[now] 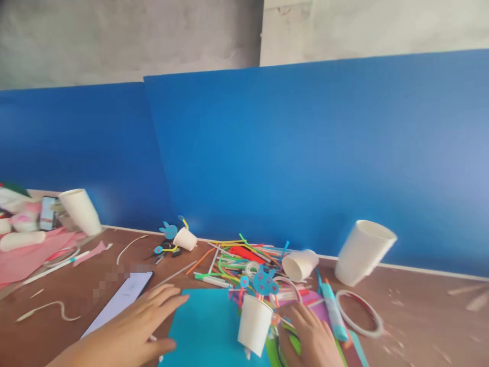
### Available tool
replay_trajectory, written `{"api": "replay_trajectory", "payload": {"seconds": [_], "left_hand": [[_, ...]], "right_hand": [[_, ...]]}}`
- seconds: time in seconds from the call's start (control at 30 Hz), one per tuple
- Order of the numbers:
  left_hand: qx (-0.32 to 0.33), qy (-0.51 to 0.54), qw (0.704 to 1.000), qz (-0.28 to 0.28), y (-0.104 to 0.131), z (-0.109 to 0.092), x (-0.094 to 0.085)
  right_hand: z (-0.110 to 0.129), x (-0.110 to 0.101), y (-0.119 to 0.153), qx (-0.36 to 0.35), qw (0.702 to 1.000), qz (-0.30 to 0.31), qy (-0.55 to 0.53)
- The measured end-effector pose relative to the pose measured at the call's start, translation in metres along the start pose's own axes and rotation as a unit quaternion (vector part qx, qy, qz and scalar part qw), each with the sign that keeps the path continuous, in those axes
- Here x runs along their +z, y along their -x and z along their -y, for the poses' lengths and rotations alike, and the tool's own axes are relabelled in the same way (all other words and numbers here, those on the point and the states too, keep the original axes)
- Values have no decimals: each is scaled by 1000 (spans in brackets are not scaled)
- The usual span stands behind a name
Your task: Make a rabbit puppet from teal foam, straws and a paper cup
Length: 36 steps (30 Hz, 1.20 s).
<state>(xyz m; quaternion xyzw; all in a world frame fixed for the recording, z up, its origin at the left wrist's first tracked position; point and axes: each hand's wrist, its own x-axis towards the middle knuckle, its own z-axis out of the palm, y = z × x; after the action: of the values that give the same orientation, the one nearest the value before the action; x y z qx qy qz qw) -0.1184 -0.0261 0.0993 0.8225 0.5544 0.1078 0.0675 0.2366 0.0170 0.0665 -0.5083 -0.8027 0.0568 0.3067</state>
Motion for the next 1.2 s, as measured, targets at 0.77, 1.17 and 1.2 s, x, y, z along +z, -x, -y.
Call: {"api": "replay_trajectory", "payload": {"seconds": [0.77,1.17,1.2], "left_hand": [[-120,780,610,-71,-126,-111,52],[-132,796,590,-34,-123,-112,36],[-136,804,578,-34,-123,-112,36]], "right_hand": [[25,-6,-55,34,960,39,-274],[20,27,-59,137,903,0,-407],[20,27,-59,131,904,5,-408]]}}
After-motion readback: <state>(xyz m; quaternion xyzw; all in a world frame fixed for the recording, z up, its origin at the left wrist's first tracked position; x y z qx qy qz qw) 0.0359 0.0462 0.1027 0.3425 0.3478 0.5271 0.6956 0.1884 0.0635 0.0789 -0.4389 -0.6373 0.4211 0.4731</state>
